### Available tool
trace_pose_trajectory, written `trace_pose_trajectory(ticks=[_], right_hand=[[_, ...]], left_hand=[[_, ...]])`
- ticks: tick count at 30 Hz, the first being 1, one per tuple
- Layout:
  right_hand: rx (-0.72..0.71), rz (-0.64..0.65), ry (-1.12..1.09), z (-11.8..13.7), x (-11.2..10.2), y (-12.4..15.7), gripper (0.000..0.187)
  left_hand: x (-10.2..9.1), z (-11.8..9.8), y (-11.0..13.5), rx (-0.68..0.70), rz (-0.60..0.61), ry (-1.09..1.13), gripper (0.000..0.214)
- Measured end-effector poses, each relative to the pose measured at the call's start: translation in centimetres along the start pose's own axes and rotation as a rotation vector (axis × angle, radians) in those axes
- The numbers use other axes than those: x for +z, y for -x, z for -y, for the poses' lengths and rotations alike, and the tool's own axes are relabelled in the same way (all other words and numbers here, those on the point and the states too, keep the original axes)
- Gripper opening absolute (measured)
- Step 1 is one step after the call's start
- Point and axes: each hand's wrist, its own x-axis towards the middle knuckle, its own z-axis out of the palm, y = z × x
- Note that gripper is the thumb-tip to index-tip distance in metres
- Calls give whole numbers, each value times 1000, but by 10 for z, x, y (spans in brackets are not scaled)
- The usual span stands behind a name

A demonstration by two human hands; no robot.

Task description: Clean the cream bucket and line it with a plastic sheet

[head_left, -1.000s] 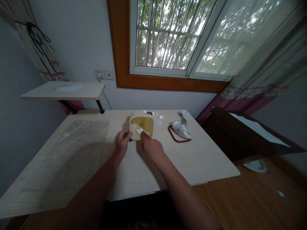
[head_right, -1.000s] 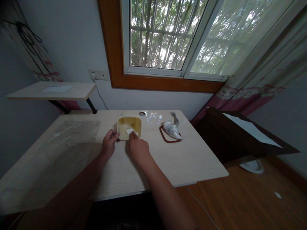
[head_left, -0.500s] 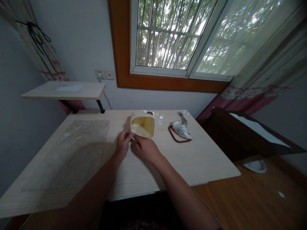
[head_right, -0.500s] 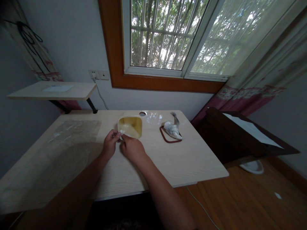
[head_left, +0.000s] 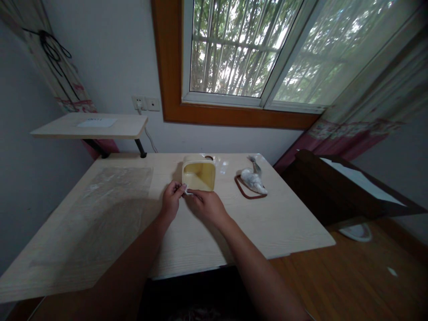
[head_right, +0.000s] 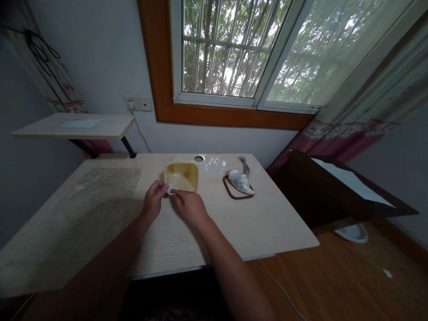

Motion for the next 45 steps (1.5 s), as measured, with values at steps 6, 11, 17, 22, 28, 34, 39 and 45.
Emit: trace_pose_trajectory(ticks=[6, 11, 17, 22, 28, 34, 39, 45], right_hand=[[150, -256, -346, -22, -10, -1, 34], [228, -450, -512, -34, -12, -6, 45], [200, -533, -487, -29, -10, -4, 44], [120, -628, -239, -23, -6, -2, 35], [120, -565, -123, -21, -1, -5, 31], [84, -572, -20, -14, -4, -11, 32], [28, -494, 55, -11, 1, -13, 31], [46, -456, 90, -5, 3, -12, 32]], left_hand=[[0, 2, -1, -18, -9, 48, 31], [0, 3, -2, -34, -13, 53, 34], [0, 4, -4, -45, -28, 73, 35], [1, 4, -4, -56, -37, 104, 33], [3, 4, -5, -72, -34, 140, 36], [7, 5, -6, -101, 5, 143, 40], [8, 7, -6, -101, 9, 190, 39], [9, 6, -5, -101, 53, 262, 39]])
